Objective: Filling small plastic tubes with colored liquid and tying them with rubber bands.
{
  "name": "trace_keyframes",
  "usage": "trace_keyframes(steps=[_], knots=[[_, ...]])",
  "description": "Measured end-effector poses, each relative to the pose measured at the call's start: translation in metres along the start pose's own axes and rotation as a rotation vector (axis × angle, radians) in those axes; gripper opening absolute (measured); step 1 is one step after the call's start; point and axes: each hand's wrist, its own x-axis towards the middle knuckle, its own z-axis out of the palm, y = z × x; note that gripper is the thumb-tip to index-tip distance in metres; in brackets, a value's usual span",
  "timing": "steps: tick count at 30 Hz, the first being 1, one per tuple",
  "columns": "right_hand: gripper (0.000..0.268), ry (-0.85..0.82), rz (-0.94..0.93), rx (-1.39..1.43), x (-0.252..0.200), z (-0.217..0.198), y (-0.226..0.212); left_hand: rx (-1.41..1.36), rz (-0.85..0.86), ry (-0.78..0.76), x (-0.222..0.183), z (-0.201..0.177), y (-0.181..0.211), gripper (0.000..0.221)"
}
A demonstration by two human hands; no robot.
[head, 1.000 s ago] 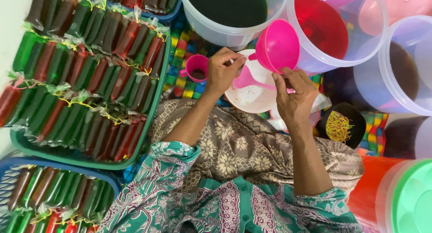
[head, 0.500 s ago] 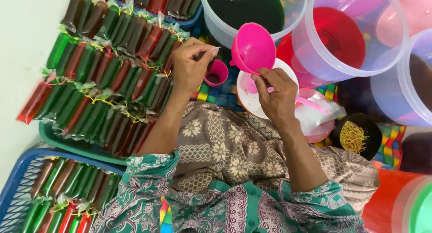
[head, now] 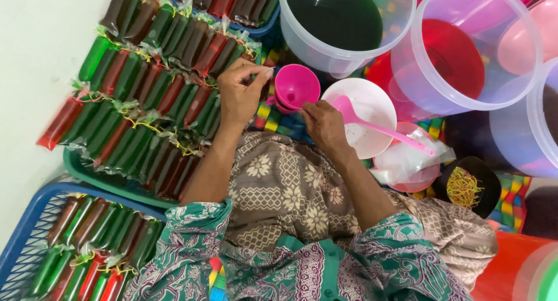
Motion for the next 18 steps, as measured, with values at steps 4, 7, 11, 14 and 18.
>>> trace_keyframes(steps=[4,7,11,14,18], knots=[[0.013,-0.082,0.096,-0.019,-0.003,0.014,0.003,-0.006,0.012,-0.014,0.000,-0.002,0.002,0.006],[0.012,-0.103,0.116,-0.031,-0.004,0.016,0.003,0.004,0.017,-0.015,0.000,-0.002,0.002,0.006],[0.009,-0.134,0.149,-0.047,-0.005,0.017,0.002,0.017,0.016,-0.013,0.001,-0.002,0.003,0.007],[0.012,-0.163,0.163,-0.060,-0.009,0.022,0.011,0.009,0.031,-0.007,0.001,-0.001,0.006,0.006],[0.023,-0.150,0.171,-0.036,-0.013,0.022,0.017,0.011,0.051,-0.005,0.007,0.000,0.010,0.006]])
